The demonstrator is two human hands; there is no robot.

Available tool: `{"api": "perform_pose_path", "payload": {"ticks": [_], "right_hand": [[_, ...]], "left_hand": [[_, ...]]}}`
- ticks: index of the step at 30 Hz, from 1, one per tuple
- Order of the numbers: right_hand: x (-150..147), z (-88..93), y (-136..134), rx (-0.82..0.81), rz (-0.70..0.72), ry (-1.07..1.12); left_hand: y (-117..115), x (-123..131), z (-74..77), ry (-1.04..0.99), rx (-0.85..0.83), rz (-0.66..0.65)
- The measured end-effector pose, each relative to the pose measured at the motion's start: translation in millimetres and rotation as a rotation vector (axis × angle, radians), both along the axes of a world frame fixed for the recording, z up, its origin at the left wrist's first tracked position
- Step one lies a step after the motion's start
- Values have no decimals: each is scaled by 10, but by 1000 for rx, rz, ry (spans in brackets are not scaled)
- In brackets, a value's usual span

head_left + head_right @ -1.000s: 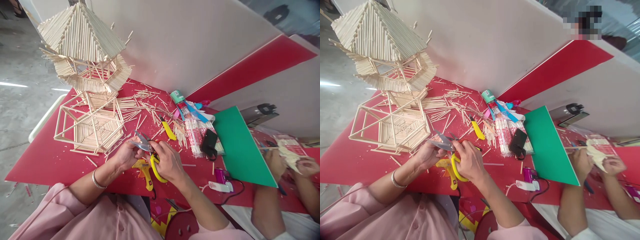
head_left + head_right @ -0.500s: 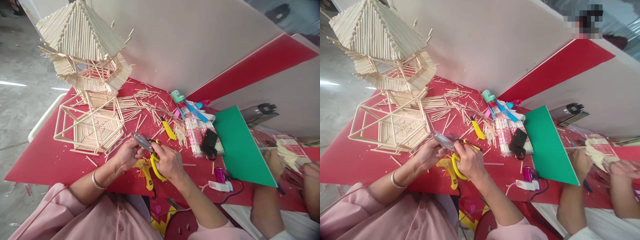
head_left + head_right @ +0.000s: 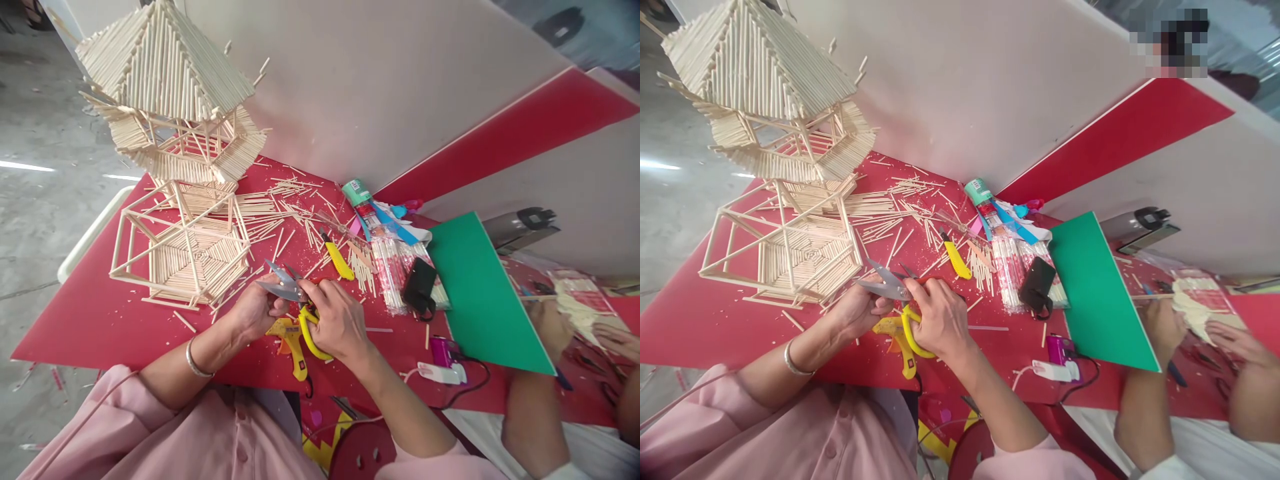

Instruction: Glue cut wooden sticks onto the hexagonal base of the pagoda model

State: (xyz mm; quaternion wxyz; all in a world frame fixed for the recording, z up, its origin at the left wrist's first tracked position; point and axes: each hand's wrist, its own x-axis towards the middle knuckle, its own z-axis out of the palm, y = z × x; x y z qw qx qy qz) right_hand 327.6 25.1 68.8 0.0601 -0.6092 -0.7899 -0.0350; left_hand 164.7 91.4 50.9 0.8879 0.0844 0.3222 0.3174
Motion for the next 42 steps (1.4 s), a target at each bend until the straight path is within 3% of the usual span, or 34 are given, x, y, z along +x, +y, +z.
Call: {"api": "perform_pose_path", "payload": {"ticks": [7,15,17,21,23,27,29,33,36,38,42], "right_hand": [[-6,11,14,-14,-10,-12],[74,-137,-25,107,54,18],[119,-136,22,57,-24,37],[279,-150,218,-119,-431,-65],[392,-211,310,-174,-540,-114],[598,-335,348,-204,-517,-54],[606,-299,278,-137,-471,4],[195,-10,-12,174,-321,247],[-432,172,-258,113,-184,597],[-870,183,-366,124,-131,703],[-1515,18,-375,201,-43,754]], "left_hand": [[-2,-3,7,-35,11,-2],[-40,-4,-79,-48,25,15],[-42,2,-103,-69,35,37],[-37,7,-94,-62,92,100],[-46,1,-58,-47,141,111],[-142,-60,15,-43,233,102],[-236,-145,34,-37,224,90],[-461,-445,64,10,126,114],[-600,-728,72,53,60,170],[-667,-910,44,82,46,215],[-756,-1219,-89,134,88,311]]}}
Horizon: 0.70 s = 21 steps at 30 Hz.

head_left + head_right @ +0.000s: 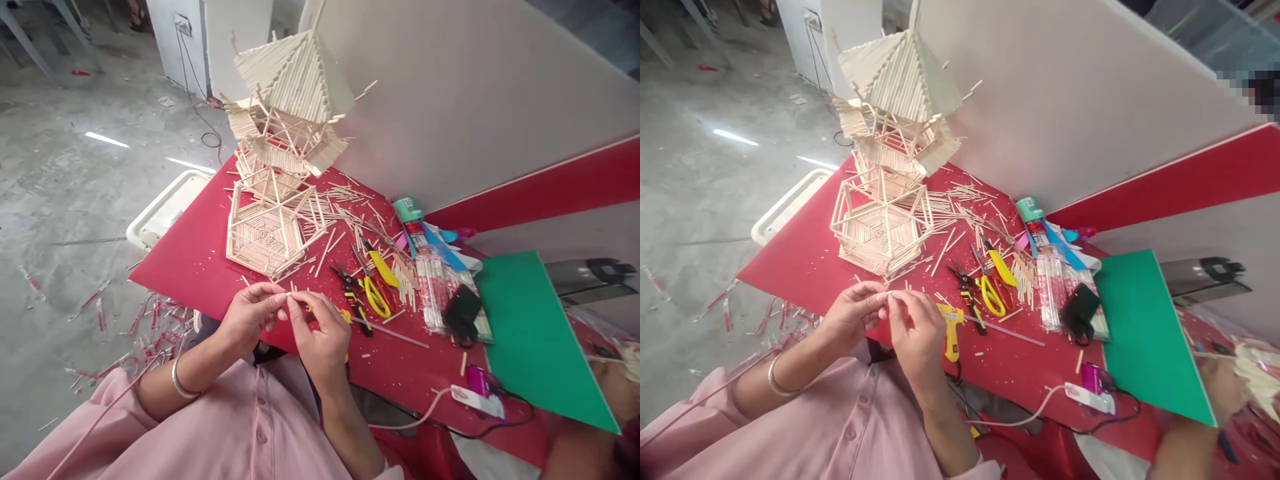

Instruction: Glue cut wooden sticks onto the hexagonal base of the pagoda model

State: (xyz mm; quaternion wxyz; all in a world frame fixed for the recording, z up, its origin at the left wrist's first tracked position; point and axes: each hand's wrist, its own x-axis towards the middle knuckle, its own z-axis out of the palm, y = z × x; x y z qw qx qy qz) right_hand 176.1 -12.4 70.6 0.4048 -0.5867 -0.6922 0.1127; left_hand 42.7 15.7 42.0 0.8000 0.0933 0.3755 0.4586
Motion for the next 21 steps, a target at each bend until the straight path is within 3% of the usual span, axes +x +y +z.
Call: {"api": "perform_pose_path", "payload": {"ticks": [9,16,21], "right_hand": [[-494,-167,195,78,107,-201],[-642,-267,292,112,141,-287],[-665,-295,323,111,147,-335]], "left_hand": [[45,-445,-133,1,-30,110],[156,-557,-171,-106,-131,79],[170,-582,-213,-81,-98,64]]}}
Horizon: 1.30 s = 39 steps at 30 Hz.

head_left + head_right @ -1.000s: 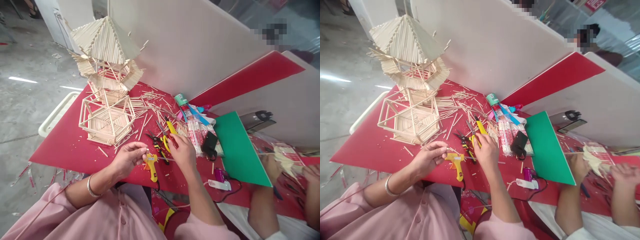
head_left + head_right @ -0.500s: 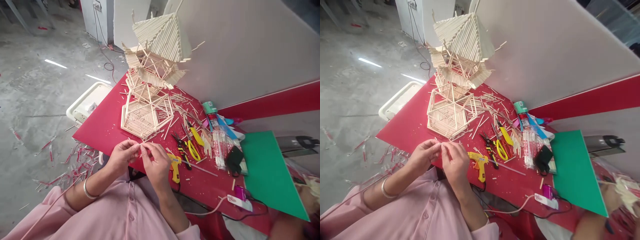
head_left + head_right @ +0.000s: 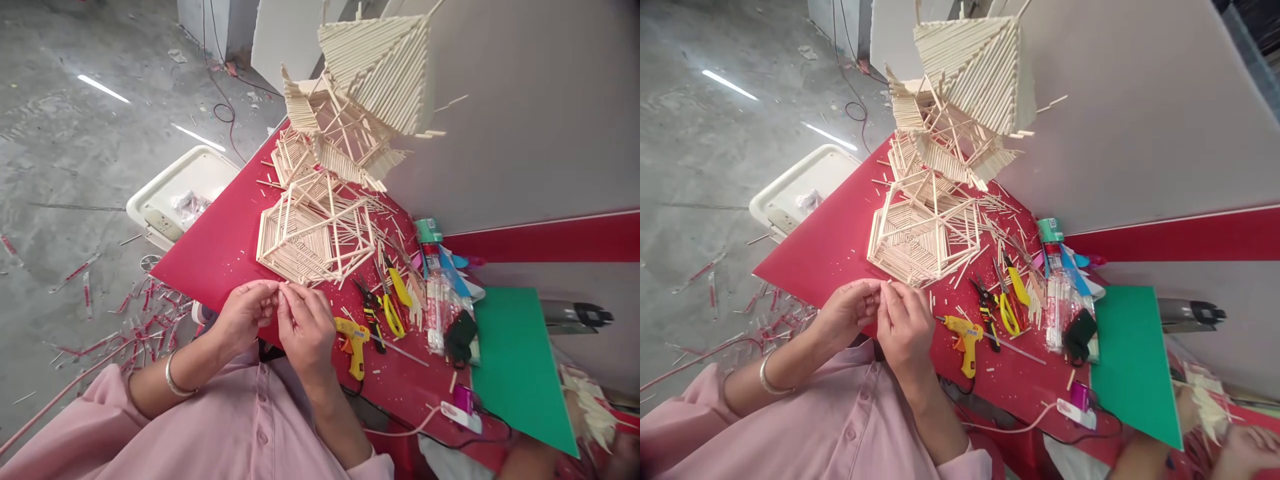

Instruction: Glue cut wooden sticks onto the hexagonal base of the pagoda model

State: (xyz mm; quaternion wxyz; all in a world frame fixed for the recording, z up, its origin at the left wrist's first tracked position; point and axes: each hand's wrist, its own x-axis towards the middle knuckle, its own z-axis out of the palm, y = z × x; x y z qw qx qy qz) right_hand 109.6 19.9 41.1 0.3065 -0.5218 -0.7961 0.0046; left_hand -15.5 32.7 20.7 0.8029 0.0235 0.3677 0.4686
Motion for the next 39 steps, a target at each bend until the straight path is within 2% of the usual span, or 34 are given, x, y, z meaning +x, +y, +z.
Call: {"api": "perform_pose_path", "payload": {"ticks": [6,11,14,20,25,32,39], "right_hand": [[-14,24,57,56,29,-71],[-37,-8,109,43,-10,-68],[-60,-23,137,39,-32,-57],[-101,-17,182,43,-87,-127],[-116,-23,216,-3,-91,-193],[-141,-8,231,-56,-94,-217],[-168,-43,220,-117,-114,-166]], "left_hand": [[-6,-18,-23,104,61,17],[16,-14,20,35,0,36],[18,-13,-4,3,-35,39],[26,-25,-49,-36,-54,175],[30,-38,-40,-99,-14,175],[33,-32,-122,-168,22,153],[43,-46,-129,-212,22,146]]}}
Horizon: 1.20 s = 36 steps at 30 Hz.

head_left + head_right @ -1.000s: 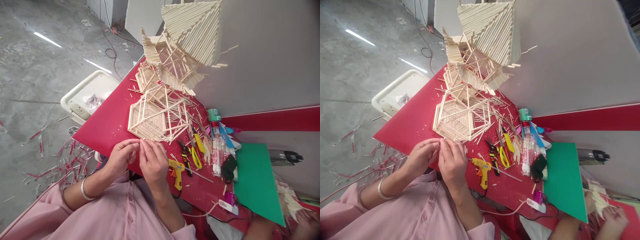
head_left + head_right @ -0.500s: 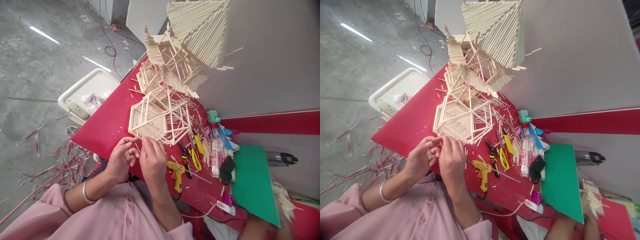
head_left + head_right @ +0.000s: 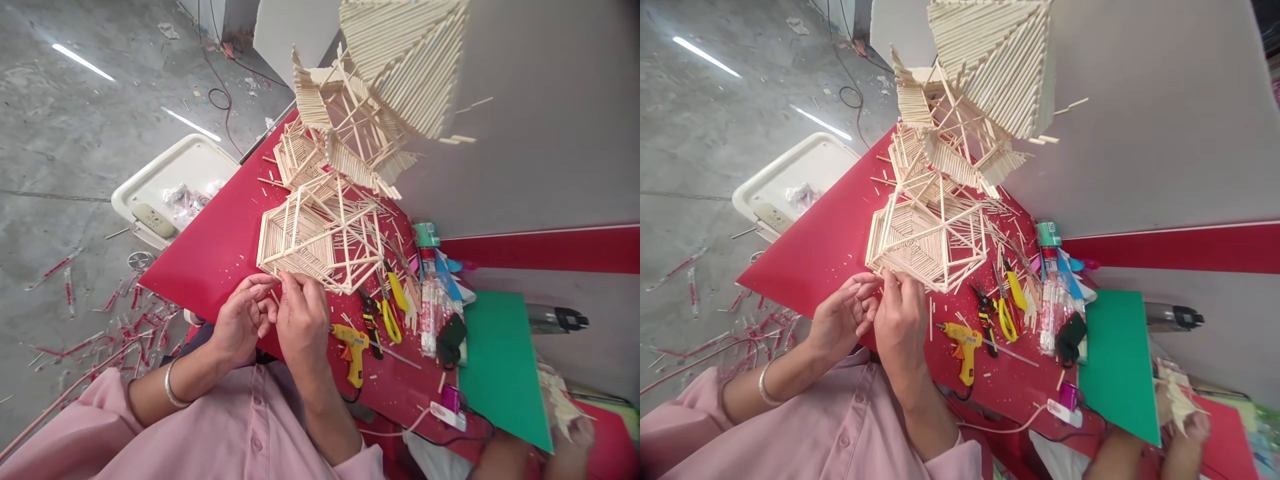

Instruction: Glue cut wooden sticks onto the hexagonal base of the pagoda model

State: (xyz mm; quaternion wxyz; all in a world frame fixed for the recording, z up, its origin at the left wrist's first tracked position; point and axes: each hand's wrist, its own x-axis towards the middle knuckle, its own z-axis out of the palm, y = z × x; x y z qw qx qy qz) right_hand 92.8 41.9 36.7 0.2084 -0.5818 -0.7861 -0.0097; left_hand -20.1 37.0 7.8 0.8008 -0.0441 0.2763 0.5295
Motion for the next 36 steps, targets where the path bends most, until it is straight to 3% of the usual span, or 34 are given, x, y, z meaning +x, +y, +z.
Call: {"api": "perform_pose_path", "payload": {"ticks": [8,18,26,36], "right_hand": [[-52,-54,-29,44,-3,104],[4,-73,-25,95,56,11],[74,-63,-100,-47,7,224],[83,-66,-141,-64,40,223]], "left_hand": [[-3,-7,-45,-26,8,9],[-6,-19,-69,-33,13,4],[-16,-37,-97,-46,31,-4],[-9,-51,-113,-50,63,-29]]}}
